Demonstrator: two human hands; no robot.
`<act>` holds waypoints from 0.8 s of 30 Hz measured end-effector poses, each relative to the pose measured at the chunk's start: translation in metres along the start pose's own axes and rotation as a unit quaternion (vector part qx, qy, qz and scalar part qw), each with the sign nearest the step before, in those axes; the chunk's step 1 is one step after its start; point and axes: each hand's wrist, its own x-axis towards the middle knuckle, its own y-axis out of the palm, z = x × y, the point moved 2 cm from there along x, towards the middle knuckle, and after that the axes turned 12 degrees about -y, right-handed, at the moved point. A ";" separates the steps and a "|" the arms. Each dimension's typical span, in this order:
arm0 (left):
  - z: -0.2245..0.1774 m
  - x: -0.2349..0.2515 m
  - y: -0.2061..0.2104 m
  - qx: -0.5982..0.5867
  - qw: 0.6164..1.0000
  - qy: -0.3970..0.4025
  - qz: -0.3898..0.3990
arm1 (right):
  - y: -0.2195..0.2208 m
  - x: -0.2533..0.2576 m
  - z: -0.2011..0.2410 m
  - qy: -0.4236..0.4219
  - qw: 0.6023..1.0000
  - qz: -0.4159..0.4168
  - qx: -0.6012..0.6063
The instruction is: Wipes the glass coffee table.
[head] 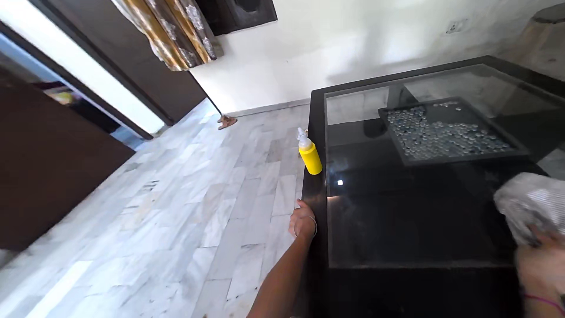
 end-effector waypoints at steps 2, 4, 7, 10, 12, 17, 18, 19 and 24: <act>0.001 0.000 0.001 0.000 1.000 0.004 0.002 | 0.011 -0.012 0.035 -0.064 0.997 0.031 0.021; 0.004 0.001 0.003 -0.004 1.000 0.016 0.005 | 0.023 -0.032 0.080 -0.129 0.986 0.095 0.037; 0.005 0.000 0.003 0.001 1.000 0.025 0.008 | 0.044 -0.072 0.142 -0.236 0.942 0.228 0.066; 0.006 0.001 0.003 0.004 1.000 0.028 0.005 | 0.056 -0.123 0.189 -0.362 0.856 0.355 0.101; 0.007 0.000 0.002 0.009 0.999 0.043 0.009 | 0.064 -0.152 0.204 -0.444 0.812 0.353 0.140; 0.008 -0.005 -0.001 -0.002 0.999 0.042 0.019 | 0.065 -0.125 0.190 -0.435 0.839 0.309 0.109; 0.007 -0.006 -0.002 -0.005 0.999 0.038 0.022 | 0.065 -0.109 0.177 -0.413 0.863 0.274 0.098; 0.006 -0.006 -0.002 -0.005 0.999 0.034 0.023 | 0.065 -0.091 0.160 -0.394 0.886 0.228 0.088; 0.004 0.002 0.003 0.008 1.000 0.022 0.013 | 0.036 -0.020 0.054 -0.215 0.976 0.036 0.013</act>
